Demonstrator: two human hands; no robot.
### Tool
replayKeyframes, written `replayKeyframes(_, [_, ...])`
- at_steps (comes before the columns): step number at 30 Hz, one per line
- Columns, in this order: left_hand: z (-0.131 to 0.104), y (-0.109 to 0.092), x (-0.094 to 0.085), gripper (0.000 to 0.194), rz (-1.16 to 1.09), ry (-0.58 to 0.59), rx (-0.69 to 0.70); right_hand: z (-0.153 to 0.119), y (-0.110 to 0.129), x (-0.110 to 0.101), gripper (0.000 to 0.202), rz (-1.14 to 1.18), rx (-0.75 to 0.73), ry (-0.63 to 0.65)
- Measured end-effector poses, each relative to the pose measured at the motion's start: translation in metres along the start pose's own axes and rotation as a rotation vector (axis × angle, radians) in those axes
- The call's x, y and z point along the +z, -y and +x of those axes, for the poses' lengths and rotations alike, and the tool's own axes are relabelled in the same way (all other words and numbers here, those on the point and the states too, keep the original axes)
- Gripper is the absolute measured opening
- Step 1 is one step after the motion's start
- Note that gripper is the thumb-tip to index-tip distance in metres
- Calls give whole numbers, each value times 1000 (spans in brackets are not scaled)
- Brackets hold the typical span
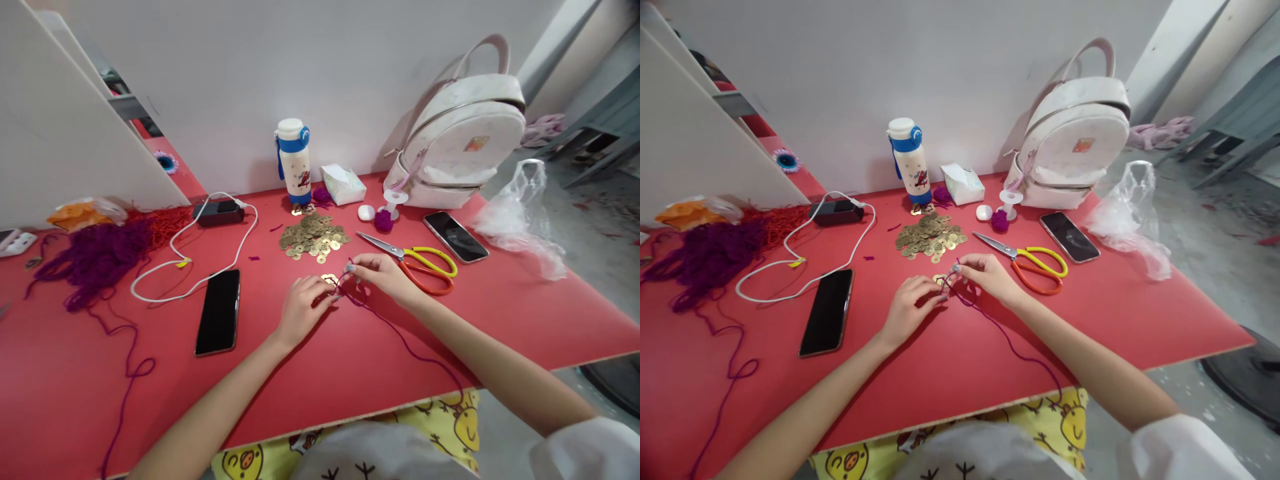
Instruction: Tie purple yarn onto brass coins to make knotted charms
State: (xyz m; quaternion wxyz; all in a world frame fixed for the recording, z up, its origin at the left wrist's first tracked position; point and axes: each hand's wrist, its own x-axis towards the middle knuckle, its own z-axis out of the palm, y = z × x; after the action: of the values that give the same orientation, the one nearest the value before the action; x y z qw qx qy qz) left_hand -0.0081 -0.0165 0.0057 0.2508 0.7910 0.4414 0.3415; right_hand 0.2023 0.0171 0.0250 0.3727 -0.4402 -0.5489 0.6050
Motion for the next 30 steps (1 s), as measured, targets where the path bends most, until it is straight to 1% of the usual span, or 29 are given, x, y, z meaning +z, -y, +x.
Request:
replayKeyframes(2, [-1,2,1,16,46,-23,4,2,-4,-2,33,-17,13,11])
replayKeyframes(5, [-2,3,2,16,72,-36,18,3,-11,-6,35,-99,19,30])
replayKeyframes(6, [-2,3,2,16,85,-36,28,2,-12,-7,34,-153,-10,-2])
replayKeyframes(7, [-2,3,2,16,102,-37,45,2,-14,-8,31,-225,-64,-66])
replayKeyframes(9, [-3,2,1,17,144,-35,87,-1,-16,-7,27,-396,-222,-218])
replayKeyframes(10, [-3,2,1,17,167,-32,111,-2,-16,-5,28,-474,-304,-255])
replayKeyframes(11, [-4,1,0,18,189,-29,132,-4,-15,-3,29,-537,-375,-234])
replayKeyframes(12, [-4,1,0,18,205,-26,149,-6,-15,0,29,-585,-431,-159])
replayKeyframes(14, [-4,0,0,18,217,-31,167,-8,-14,5,24,-646,-513,36])
replayKeyframes(15, [-4,0,0,18,214,-41,168,-8,-15,6,21,-663,-539,97])
replayKeyframes(16, [-4,0,0,18,208,-55,161,-8,-16,8,18,-668,-554,119])
replayKeyframes(19, [-3,1,-1,17,210,-86,142,-6,-20,8,15,-602,-559,67])
replayKeyframes(21, [-2,3,-2,16,260,-79,170,-5,-23,5,17,-560,-560,34])
replayKeyframes(23, [1,6,-4,16,334,-64,247,-3,-24,3,18,-573,-576,7])
replayKeyframes(27, [10,20,-11,30,408,19,450,2,-23,-2,20,-684,-649,-29])
replayKeyframes(30, [14,30,-14,30,412,28,511,8,-23,-3,19,-810,-746,-11])
